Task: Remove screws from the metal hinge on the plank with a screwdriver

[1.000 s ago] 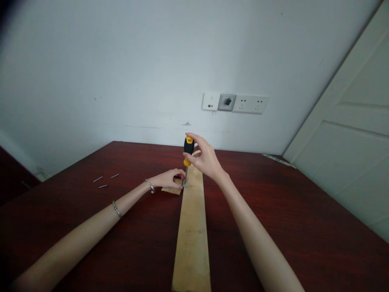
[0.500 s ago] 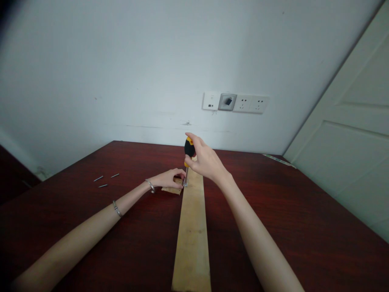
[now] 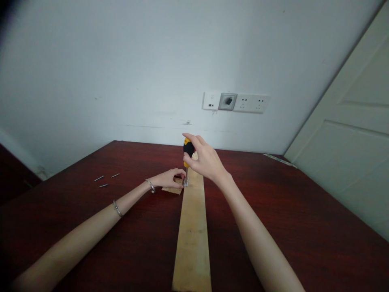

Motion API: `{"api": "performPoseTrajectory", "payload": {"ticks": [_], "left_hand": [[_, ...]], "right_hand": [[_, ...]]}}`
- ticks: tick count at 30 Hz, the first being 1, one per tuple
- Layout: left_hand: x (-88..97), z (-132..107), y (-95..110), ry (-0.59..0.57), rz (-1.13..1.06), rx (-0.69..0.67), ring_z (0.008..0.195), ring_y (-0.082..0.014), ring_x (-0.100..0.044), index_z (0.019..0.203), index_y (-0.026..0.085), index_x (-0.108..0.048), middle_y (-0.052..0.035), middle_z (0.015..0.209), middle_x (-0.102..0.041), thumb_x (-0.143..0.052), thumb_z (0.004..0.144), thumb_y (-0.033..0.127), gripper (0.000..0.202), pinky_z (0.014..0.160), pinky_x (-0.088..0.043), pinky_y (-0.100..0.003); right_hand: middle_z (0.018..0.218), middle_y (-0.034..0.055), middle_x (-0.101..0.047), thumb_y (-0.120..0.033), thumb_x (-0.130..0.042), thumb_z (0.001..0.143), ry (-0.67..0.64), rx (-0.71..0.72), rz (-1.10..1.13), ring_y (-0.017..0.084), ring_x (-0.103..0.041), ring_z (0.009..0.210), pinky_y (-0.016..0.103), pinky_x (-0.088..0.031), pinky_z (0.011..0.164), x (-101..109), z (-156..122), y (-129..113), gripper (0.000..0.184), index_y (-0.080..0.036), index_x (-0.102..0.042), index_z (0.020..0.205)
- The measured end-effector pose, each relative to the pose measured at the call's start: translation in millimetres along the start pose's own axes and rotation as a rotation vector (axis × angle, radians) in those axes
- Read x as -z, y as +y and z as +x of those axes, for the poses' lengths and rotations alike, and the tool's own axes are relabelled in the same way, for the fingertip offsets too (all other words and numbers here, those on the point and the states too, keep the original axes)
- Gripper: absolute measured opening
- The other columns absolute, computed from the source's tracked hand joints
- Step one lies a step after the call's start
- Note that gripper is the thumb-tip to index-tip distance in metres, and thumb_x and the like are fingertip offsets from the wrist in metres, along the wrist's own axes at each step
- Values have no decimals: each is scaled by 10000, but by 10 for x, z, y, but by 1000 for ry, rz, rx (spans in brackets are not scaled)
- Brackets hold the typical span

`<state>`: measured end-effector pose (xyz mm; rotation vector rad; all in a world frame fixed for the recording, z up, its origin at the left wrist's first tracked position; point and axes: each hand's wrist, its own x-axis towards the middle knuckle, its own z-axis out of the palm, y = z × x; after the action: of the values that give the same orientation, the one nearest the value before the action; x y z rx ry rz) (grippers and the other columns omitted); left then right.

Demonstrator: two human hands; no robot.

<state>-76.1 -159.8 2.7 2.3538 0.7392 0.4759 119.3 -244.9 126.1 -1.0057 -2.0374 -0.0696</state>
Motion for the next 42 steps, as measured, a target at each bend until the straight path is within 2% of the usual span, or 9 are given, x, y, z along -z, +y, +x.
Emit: {"api": "performPoseTrajectory", "payload": {"ticks": [5, 8, 13, 19, 24, 28, 31, 35, 42], "left_hand": [[11, -13, 23, 1, 3, 9, 920, -177, -567, 989, 183, -621, -17, 948, -615, -757, 694, 268, 336, 840, -439, -289], [13, -15, 18, -1, 3, 8, 934, -180, -566, 999, 185, -622, -17, 954, -614, -760, 696, 270, 345, 859, -437, -297], [5, -8, 2, -2, -14, 6, 918, -169, -573, 1005, 184, -620, -14, 957, -616, -760, 697, 257, 346, 847, -443, -289], [4, -11, 10, -8, -42, -13, 919, -162, -578, 986, 185, -623, -12, 956, -626, -761, 703, 243, 320, 866, -441, -293], [-2, -8, -9, 6, -21, 9, 917, -171, -579, 1007, 178, -621, -19, 956, -621, -772, 693, 266, 359, 851, -445, -297], [-1, -10, 3, 4, -28, 1, 923, -171, -579, 991, 177, -620, -19, 956, -616, -767, 694, 250, 339, 844, -448, -290], [8, -15, 36, 0, -43, -17, 919, -165, -580, 975, 177, -620, -14, 956, -624, -764, 692, 224, 321, 844, -447, -286], [19, -20, 71, 3, -56, -30, 926, -163, -582, 982, 182, -622, -13, 958, -637, -760, 698, 212, 317, 853, -443, -286], [18, -7, 33, 1, -38, -5, 916, -165, -582, 962, 174, -624, -15, 943, -622, -770, 690, 242, 316, 844, -451, -286]], "right_hand": [[1015, 73, -549, -424, -666, 820, 65, -19, -40, 179, -566, 741, 375, -541, 744, -25, 5, 17, 466, -232, -580, 1236], [1002, 61, -537, -349, -634, 846, 64, 3, -17, 163, -560, 732, 355, -539, 739, -20, 6, 9, 425, -242, -570, 1252], [1106, 80, -558, -206, -569, 823, 17, 37, -4, 215, -590, 920, 363, -543, 759, 6, -2, -36, 546, -230, -459, 1358], [1131, 99, -487, -414, -640, 833, 52, 10, -43, 205, -578, 845, 351, -545, 662, -14, -3, -4, 427, -251, -578, 1223], [1025, 68, -512, -253, -605, 817, 91, 4, 3, 199, -566, 838, 347, -544, 686, -5, 11, -6, 498, -246, -503, 1304], [1043, 67, -568, -170, -566, 787, 70, 41, 54, 212, -583, 914, 335, -545, 710, 16, 20, -35, 447, -224, -545, 1231], [1087, 70, -579, -264, -598, 835, 77, 41, 55, 214, -592, 928, 342, -547, 719, 9, 19, -23, 336, -242, -586, 1169], [1051, 72, -521, -414, -656, 830, 118, -17, 4, 181, -573, 798, 344, -551, 672, -21, 16, 25, 346, -255, -630, 1136], [1089, 78, -602, -218, -571, 835, 110, 12, 72, 209, -604, 893, 375, -560, 740, -31, 27, 26, 441, -239, -505, 1270]]}}
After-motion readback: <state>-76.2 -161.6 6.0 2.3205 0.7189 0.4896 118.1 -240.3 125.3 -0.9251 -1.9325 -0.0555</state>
